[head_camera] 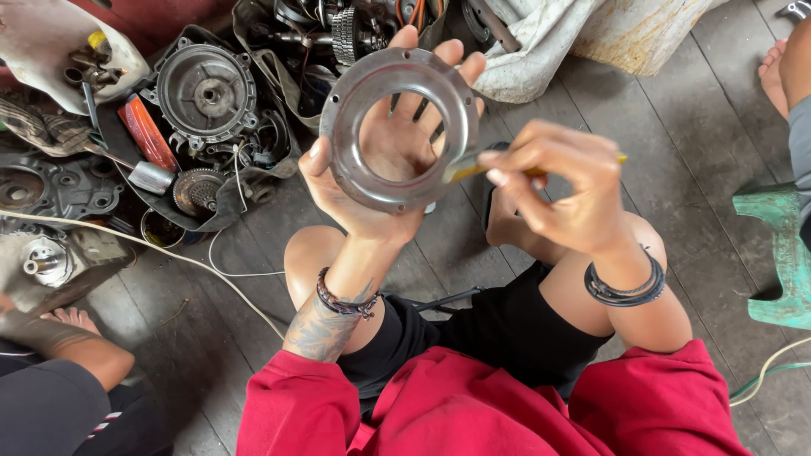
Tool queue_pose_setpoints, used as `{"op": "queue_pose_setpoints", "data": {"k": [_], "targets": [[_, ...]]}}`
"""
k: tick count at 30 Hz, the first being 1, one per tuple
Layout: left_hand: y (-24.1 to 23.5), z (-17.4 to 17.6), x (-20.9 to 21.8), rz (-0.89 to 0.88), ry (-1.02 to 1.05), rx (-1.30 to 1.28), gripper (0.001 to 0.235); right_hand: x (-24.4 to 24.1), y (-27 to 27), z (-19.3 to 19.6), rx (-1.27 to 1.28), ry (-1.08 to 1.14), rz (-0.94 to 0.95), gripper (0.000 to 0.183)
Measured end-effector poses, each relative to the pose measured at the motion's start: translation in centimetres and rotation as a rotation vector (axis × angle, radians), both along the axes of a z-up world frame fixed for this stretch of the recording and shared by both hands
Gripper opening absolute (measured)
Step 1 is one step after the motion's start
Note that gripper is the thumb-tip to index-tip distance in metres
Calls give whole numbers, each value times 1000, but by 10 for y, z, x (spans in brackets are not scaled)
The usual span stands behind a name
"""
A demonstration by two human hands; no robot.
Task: Cleaning a circular metal engine component using a wire brush and a small scraper tool
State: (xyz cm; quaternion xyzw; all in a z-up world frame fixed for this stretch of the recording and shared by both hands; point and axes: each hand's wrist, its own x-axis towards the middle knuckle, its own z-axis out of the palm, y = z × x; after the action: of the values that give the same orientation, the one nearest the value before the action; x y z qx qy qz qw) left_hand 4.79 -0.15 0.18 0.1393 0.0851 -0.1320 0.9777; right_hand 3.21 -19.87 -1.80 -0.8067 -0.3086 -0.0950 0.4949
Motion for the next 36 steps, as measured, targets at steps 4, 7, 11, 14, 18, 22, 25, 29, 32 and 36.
{"op": "queue_pose_setpoints", "data": {"k": [4,7,11,14,18,22,25,29,32,36], "targets": [[0,2,0,3,30,-8,138,2,1,-5,6,-17,-64,13],[6,-11,-2,24,-15,11,133,-4,9,0,-39,14,15,15],[3,1,-2,24,55,-21,137,-2,5,5,-67,8,-85,9],[1,3,1,45,104,-30,140,-2,6,6,-85,-17,-77,12],[-2,-4,0,68,73,-55,143,-4,8,5,-92,64,-31,13],[-4,-16,-1,124,-20,-42,148,-6,14,-1,-155,95,-29,19],[-1,17,1,135,185,-95,163,-4,13,-5,-185,-25,-101,18],[-3,9,3,208,303,-252,143,-6,16,-17,-189,-27,-118,20],[-5,-7,7,276,162,-256,128,-7,20,-24,-67,-76,-2,10],[3,-53,0,197,-106,-261,101,-4,18,-19,-209,-70,-116,20]]}}
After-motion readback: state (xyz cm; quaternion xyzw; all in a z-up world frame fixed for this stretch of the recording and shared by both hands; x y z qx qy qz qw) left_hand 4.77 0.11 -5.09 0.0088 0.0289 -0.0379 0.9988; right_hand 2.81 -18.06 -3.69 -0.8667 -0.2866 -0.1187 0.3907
